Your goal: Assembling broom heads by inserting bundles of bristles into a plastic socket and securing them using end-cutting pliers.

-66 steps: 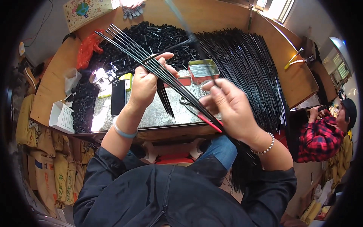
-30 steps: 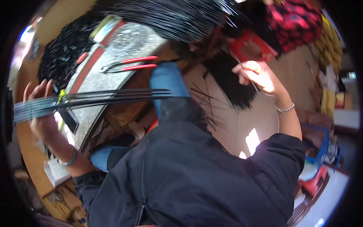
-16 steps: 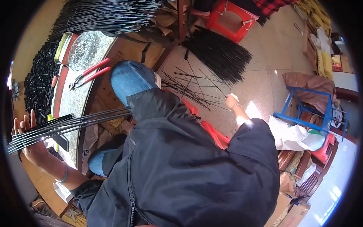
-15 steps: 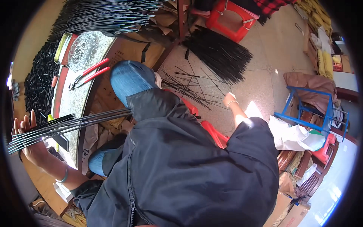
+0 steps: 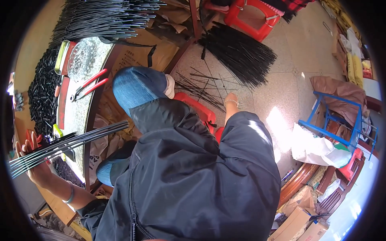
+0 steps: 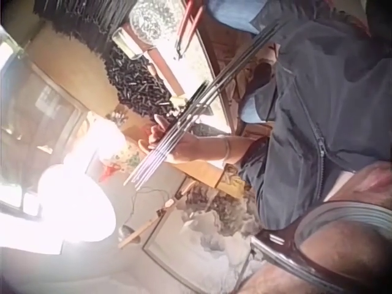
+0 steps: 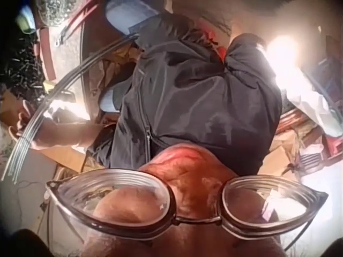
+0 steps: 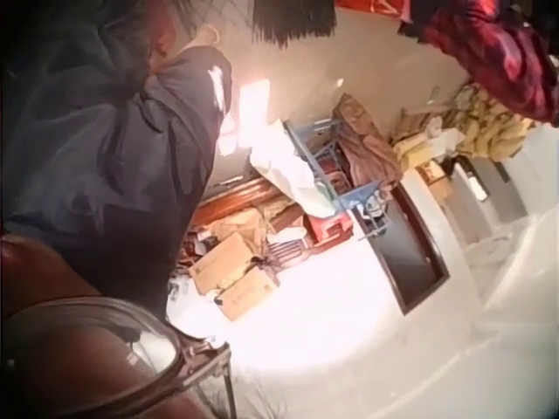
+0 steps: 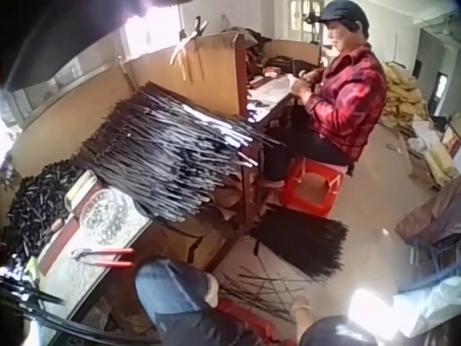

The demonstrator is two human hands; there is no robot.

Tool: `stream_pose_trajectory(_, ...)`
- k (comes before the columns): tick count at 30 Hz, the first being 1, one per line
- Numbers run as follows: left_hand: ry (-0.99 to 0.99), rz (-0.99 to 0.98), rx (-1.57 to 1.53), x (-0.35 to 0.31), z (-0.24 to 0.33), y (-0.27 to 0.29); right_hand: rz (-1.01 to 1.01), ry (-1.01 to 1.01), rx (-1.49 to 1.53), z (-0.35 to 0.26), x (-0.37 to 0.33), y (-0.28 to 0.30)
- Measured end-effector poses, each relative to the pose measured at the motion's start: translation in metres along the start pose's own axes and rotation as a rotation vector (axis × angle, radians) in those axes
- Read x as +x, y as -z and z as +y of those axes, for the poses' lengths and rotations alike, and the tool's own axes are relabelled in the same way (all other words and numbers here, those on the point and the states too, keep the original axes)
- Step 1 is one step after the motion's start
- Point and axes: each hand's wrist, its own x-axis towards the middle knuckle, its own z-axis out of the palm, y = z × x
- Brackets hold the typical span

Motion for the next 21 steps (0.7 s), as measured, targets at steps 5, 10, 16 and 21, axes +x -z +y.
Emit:
stream_pose_trajectory(5, -0.018, -0.080, -0.002, 0.003, -0.002, 0.001, -0.160, 0.183, -0.071, -0.007, -0.030, -0.015)
stream_pose_trajectory(10, 0.006, -0.047, -0.033, 0.002, -0.008, -0.015, -0.192, 0.229, -0.093, -0.003, -0.060, -0.035)
stream_pose_trajectory(16, -0.001, 0.009, 0.022, 0.002, -0.011, -0.015, -0.125, 0.153, -0.004, 0.023, -0.069, 0.009)
stream_pose_trajectory(21, -0.018, -0.030, -0.047, -0.002, -0.006, -0.007, -0.075, 0.309, -0.085, 0.034, -0.077, 0.000)
